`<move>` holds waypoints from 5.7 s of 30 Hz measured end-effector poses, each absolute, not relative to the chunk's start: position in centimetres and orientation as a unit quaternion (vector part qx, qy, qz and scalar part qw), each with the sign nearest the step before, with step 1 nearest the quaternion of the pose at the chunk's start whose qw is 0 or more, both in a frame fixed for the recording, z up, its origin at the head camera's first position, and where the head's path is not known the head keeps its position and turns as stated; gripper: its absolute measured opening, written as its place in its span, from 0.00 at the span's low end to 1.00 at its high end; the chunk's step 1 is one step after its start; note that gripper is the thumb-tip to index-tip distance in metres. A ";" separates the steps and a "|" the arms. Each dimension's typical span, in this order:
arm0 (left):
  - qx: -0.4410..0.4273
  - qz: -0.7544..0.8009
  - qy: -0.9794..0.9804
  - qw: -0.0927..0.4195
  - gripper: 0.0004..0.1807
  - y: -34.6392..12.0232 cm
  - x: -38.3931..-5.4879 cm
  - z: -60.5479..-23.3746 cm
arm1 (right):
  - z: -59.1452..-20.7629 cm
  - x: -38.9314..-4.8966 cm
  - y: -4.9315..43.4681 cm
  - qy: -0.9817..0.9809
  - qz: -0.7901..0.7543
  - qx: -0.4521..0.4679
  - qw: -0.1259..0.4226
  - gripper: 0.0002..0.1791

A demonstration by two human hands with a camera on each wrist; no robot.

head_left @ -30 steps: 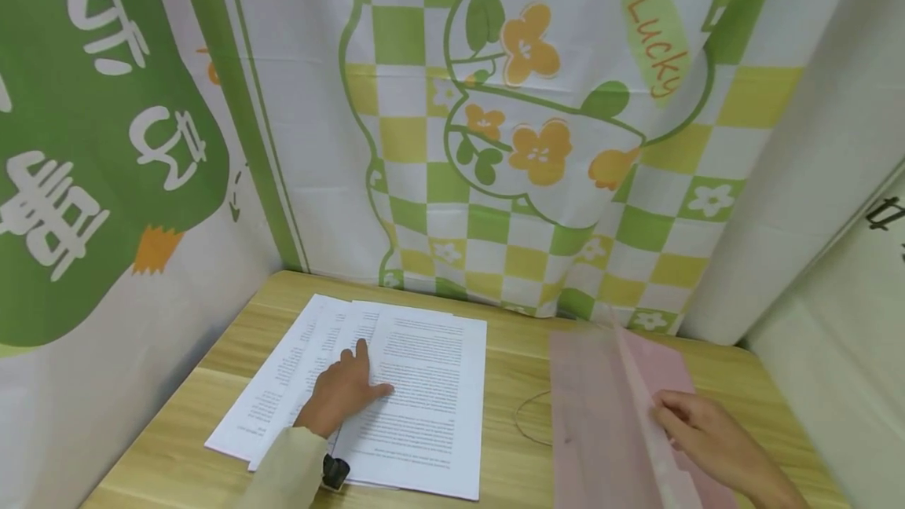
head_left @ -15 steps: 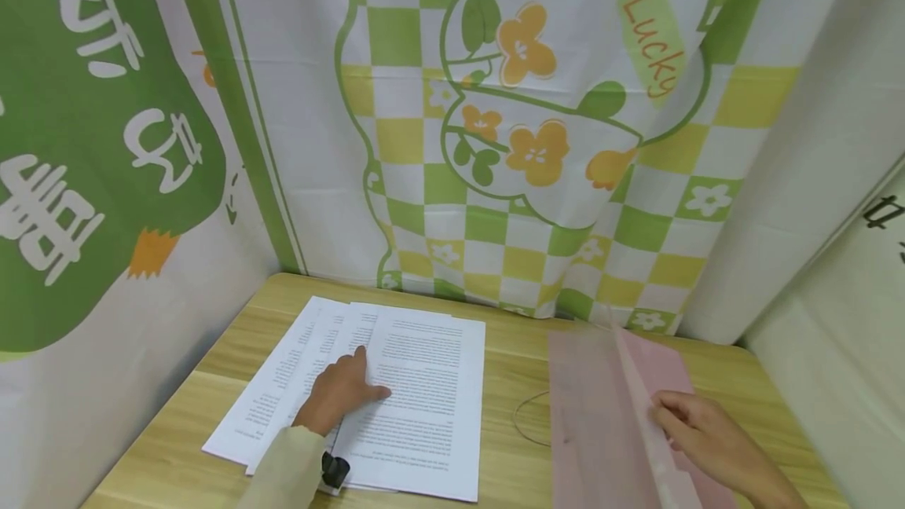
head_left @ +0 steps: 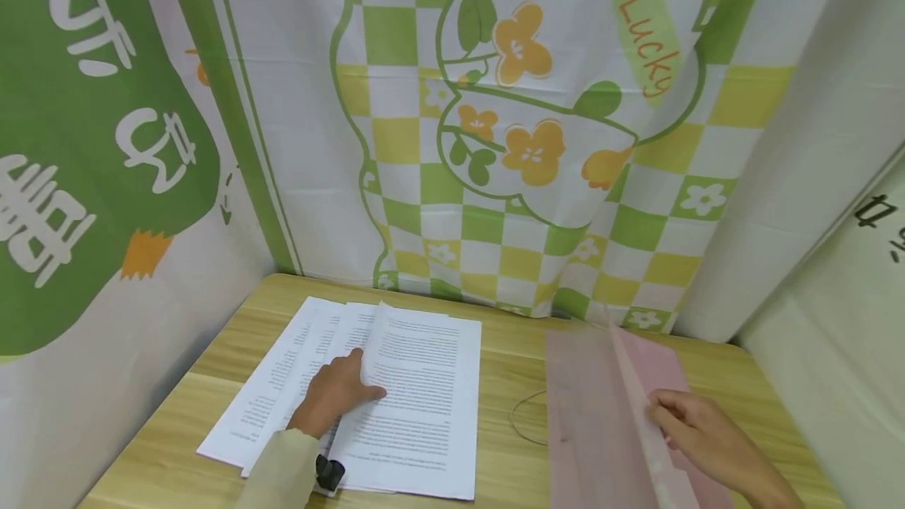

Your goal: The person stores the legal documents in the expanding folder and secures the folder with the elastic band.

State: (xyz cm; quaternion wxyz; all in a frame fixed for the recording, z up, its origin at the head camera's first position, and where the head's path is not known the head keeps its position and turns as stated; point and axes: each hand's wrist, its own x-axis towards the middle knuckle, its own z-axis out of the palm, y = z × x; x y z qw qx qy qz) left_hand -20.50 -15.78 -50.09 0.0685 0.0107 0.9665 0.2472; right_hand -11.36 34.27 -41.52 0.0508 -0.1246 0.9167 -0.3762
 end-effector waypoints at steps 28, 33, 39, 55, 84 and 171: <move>-0.008 0.214 0.976 0.028 0.39 -14.6 -19.5 -50.4 | -41.9 -11.3 34.2 0.921 -0.364 -0.140 0.018 0.16; -0.014 0.214 0.976 0.030 0.40 -14.3 -19.5 -50.3 | -42.0 -11.2 34.1 0.918 -0.369 -0.145 0.007 0.16; -0.013 0.232 0.972 0.031 0.43 -14.1 -19.5 -50.2 | -42.2 -11.2 34.1 0.918 -0.369 -0.144 0.006 0.16; -0.009 0.279 0.960 0.035 0.47 -14.4 -20.1 -50.5 | -42.0 -11.4 34.4 0.917 -0.368 -0.151 0.017 0.16; -0.010 0.348 0.937 0.036 0.53 -14.2 -19.9 -51.0 | -41.8 -11.5 34.6 0.916 -0.376 -0.126 0.051 0.17; 0.073 0.706 0.676 0.198 0.30 -10.3 -21.5 -51.5 | -42.0 -10.8 35.2 0.913 -0.382 -0.142 -0.001 0.15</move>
